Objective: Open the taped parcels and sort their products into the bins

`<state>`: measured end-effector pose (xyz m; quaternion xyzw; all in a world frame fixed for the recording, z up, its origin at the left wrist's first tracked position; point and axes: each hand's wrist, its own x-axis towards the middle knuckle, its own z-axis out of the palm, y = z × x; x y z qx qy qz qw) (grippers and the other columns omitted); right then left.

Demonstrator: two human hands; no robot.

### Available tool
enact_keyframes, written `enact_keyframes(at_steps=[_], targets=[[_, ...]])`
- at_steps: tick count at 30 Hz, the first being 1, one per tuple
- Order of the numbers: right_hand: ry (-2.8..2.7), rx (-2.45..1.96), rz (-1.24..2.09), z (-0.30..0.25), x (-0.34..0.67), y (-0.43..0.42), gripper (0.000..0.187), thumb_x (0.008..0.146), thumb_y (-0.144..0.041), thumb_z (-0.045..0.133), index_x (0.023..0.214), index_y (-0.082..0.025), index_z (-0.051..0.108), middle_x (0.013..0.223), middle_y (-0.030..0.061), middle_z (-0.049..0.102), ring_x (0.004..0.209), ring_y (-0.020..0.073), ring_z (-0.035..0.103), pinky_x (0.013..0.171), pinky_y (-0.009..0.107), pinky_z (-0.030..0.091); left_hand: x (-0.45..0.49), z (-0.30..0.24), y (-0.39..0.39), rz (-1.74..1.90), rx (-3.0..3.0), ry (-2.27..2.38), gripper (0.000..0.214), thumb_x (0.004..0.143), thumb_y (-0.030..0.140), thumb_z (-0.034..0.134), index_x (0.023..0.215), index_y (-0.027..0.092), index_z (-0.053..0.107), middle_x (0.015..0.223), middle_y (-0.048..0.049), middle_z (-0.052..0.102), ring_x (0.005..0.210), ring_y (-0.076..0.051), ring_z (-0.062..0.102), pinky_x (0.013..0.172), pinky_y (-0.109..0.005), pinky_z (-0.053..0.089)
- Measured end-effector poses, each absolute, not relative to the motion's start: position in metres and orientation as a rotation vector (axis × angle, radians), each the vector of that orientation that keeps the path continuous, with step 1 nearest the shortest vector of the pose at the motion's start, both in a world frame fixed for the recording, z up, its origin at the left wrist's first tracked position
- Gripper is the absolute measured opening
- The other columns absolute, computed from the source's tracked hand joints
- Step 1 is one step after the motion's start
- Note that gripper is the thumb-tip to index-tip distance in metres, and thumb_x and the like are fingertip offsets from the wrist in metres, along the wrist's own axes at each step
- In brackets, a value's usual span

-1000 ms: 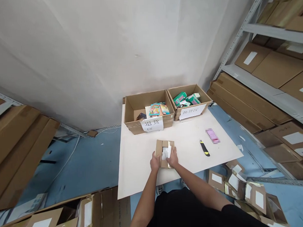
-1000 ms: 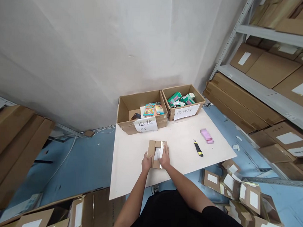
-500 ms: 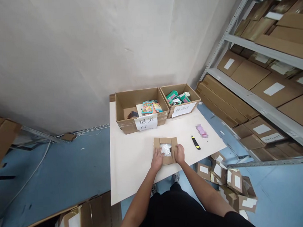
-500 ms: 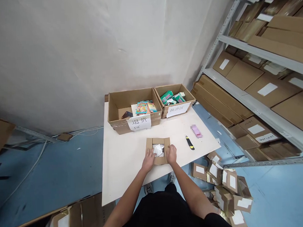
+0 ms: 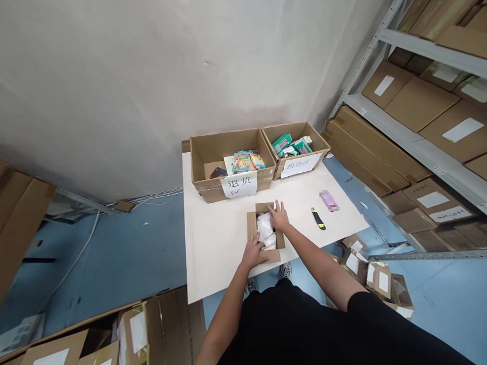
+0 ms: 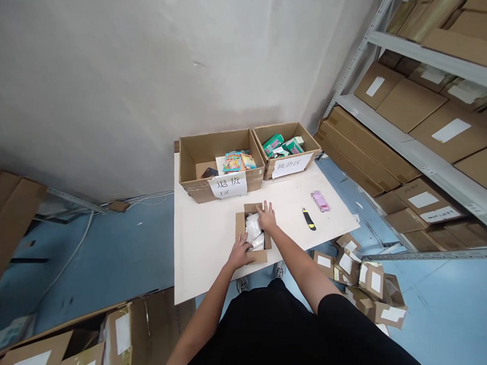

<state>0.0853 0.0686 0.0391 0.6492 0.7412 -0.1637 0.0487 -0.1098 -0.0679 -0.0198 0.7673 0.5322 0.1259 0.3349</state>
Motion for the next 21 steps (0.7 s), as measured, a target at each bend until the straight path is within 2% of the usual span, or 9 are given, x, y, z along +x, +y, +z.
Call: enact_keyframes(at_steps=[2,7,9,11,14,17,19,21], targets=[[2.148,1.989,-0.541,0.037,0.083,0.08,0.076,0.095,-0.023,0.057,0.167,-0.033,0.035,0.179,0.0104,0.009,0.163,0.0415,0.007,0.122,0.058,0.026,-0.109,-0.027,-0.081,0.351,2.043,1.45,0.044,0.069,0.037,0.094,0.106,0.021,0.078,0.175,-0.01,0.029,0.163,-0.043,0.013,0.128,-0.063,0.028],[1.948,1.991,-0.7,0.034,0.093,0.094,0.077,0.092,-0.024,0.063,0.164,-0.038,0.038,0.177,0.0133,0.016,0.16,0.0446,0.017,0.118,0.063,0.031,-0.093,-0.039,-0.102,0.529,2.081,1.679,0.008,0.089,0.025,0.076,0.095,0.02,0.078,0.173,-0.0097,0.035,0.162,-0.037,0.025,0.124,-0.058,0.038],[2.012,1.981,-0.714,0.035,0.098,0.09,0.077,0.092,-0.03,0.066,0.164,-0.036,0.039,0.177,0.0139,0.016,0.161,0.0455,0.014,0.12,0.066,0.027,-0.088,-0.04,-0.104,0.568,2.078,1.762,0.006,0.091,0.024,0.073,0.091,0.021,0.078,0.171,-0.0097,0.038,0.16,-0.036,0.03,0.122,-0.057,0.041],[2.159,2.032,-0.628,0.038,0.098,0.079,0.075,0.094,-0.033,0.065,0.165,-0.029,0.039,0.177,0.0157,0.016,0.162,0.0443,0.008,0.124,0.068,0.018,-0.085,-0.039,-0.104,0.577,2.109,1.801,0.006,0.091,0.024,0.072,0.088,0.021,0.077,0.168,-0.0099,0.043,0.158,-0.037,0.034,0.12,-0.056,0.043],[2.481,2.092,-0.46,0.038,0.085,0.055,0.061,0.099,-0.026,0.052,0.159,-0.017,0.047,0.174,0.0171,0.027,0.164,0.0355,0.007,0.129,0.062,0.012,-0.083,-0.036,-0.105,0.584,2.203,1.814,0.008,0.092,0.022,0.07,0.087,0.021,0.076,0.165,-0.0112,0.048,0.155,-0.038,0.038,0.118,-0.057,0.043],[2.714,1.874,-0.602,0.031,0.062,0.037,0.055,0.099,-0.019,0.044,0.152,-0.017,0.056,0.166,0.0139,0.044,0.161,0.0265,0.025,0.131,0.049,0.021,-0.08,-0.032,-0.109,0.583,2.264,1.837,0.012,0.093,0.019,0.067,0.085,0.021,0.075,0.162,-0.0113,0.052,0.153,-0.038,0.042,0.117,-0.058,0.043],[2.656,1.761,-0.739,0.024,0.048,0.034,0.057,0.097,-0.02,0.049,0.154,-0.018,0.055,0.167,0.0128,0.043,0.158,0.0275,0.031,0.129,0.048,0.027,-0.078,-0.031,-0.113,0.572,2.276,1.849,0.013,0.094,0.018,0.065,0.085,0.02,0.075,0.161,-0.0115,0.054,0.152,-0.038,0.043,0.116,-0.058,0.043],[2.486,1.733,-0.788,0.018,0.038,0.033,0.064,0.095,-0.023,0.057,0.158,-0.018,0.049,0.173,0.0136,0.032,0.159,0.0328,0.029,0.127,0.05,0.029,-0.078,-0.029,-0.116,0.556,2.245,1.878,0.012,0.094,0.019,0.065,0.087,0.02,0.075,0.161,-0.0122,0.054,0.153,-0.039,0.042,0.115,-0.058,0.044]])
